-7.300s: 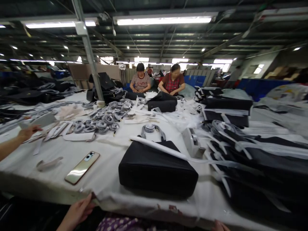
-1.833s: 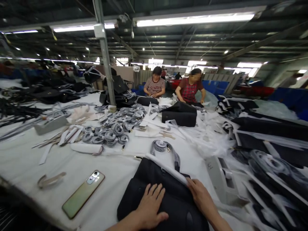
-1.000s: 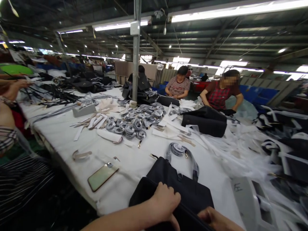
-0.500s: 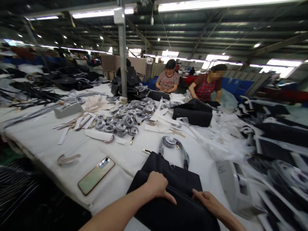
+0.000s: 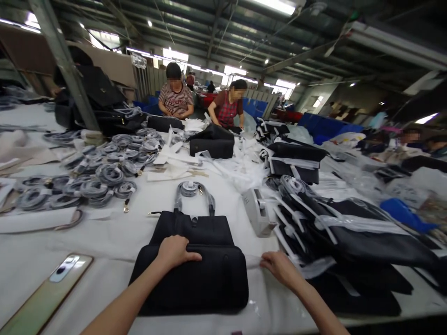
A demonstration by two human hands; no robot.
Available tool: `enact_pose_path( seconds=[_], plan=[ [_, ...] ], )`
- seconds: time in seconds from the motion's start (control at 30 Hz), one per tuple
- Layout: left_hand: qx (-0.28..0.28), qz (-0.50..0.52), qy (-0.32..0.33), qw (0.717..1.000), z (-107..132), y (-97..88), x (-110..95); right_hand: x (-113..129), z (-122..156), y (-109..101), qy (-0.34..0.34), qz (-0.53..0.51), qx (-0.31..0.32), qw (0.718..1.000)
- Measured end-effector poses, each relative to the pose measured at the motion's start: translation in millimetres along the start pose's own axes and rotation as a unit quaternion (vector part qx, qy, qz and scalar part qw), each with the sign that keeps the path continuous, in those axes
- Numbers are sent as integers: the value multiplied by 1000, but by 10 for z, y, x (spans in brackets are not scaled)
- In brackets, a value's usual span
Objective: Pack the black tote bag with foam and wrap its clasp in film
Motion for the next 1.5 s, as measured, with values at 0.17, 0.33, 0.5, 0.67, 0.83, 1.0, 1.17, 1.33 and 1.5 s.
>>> enact_pose_path(
  seconds=[0.17, 0.33, 0.5, 0.67, 0.83, 1.0, 1.17, 1.33, 1.5],
  plan=[
    [0, -2, 5, 1000, -25, 3, -7, -464, 170, -176, 97, 68, -39, 992],
    [5, -2, 8, 1000, -54, -10, 6, 100, 179, -346, 36, 40, -156, 986],
    [-6, 1, -1, 1000, -62, -58, 47, 1570, 32, 8, -198, -85, -146, 965],
    [-31, -6, 6, 999, -36, -71, 7, 1997, -57, 369, -209, 4, -184, 960],
    [-54, -17, 1, 998, -61, -8, -33, 1908, -59, 444, -204, 21, -244, 948],
    [-79, -22, -25, 996, -160, 4, -5, 1884, -115, 441, -218, -2, -285, 933],
    [-117, -11, -25, 993, -140, -7, 23, 2125, -93, 510, -274, -3, -318, 908],
    [-166, 8, -14, 986, -86, -42, 42, 2391, -179, 686, -222, 39, -303, 926],
    [-260, 36, 9, 965, 137, -192, -57, 2413, -158, 754, -251, 47, -312, 915]
  ],
)
Point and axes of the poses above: each hand's wrist, its own z-axis away from the middle knuckle, its own y-axis out of the palm, x = y × z, the point moved 8 cm from there along -z, towards the middle knuckle, and after that the axes turned 13 degrees about y, right-handed, at the moved point
